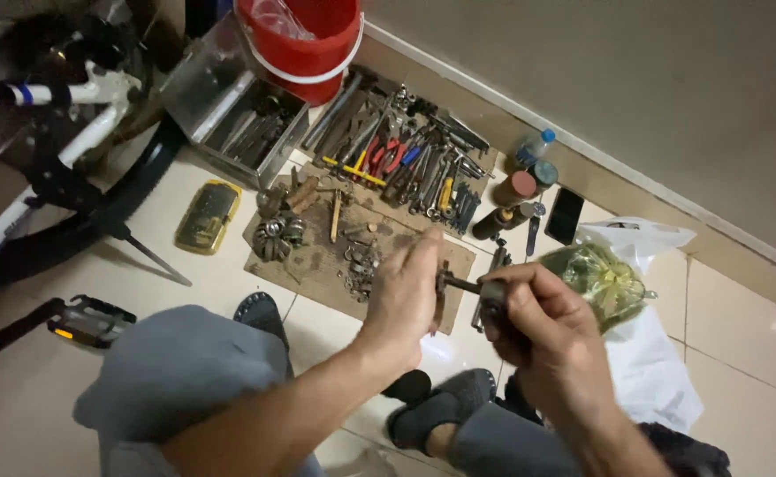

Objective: Assembling a bicycle axle by threading bearings and nuts onto the shaft and tightening them with a wrench.

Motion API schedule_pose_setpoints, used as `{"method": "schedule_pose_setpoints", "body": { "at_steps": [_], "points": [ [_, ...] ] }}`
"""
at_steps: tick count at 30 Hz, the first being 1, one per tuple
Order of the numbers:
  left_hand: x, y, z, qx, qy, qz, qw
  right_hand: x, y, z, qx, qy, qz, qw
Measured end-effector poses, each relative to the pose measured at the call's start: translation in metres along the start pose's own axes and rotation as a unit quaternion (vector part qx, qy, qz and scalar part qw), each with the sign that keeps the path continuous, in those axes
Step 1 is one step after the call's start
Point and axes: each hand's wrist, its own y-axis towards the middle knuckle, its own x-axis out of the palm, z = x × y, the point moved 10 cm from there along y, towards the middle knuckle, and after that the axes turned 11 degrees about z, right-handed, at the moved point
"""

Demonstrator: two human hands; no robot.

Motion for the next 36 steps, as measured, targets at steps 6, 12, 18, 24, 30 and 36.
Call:
{"method": "schedule_pose_setpoints", "body": {
  "at_steps": [6,12,18,24,30,36],
  "points": [
    [0.005,0.006,0.042,0.360,-0.050,0.042,0.931,0.033,-0.021,0.004,0.084,0.345,0.064,0.933],
    [0.015,0.000,0.053,0.278,0.066,-0.008,0.958,0.029,-0.013,0.000,0.022,0.392,-0.028,0.919],
    [0.012,-0.027,0.066,0.488,0.015,0.018,0.872,0.027,-0.024,0.006,0.035,0.437,-0.103,0.893],
    [0.013,-0.027,0.062,0.405,0.043,-0.043,0.912,0.014,-0.018,-0.010,-0.055,0.327,-0.134,0.934],
    [0.011,-0.024,0.061,0.407,0.020,-0.050,0.912,0.008,-0.015,-0.008,-0.083,0.268,-0.116,0.953],
    [0.010,-0.022,0.058,0.388,0.059,-0.046,0.919,0.002,-0.007,-0.001,-0.077,0.240,-0.131,0.959]
  ]
}}
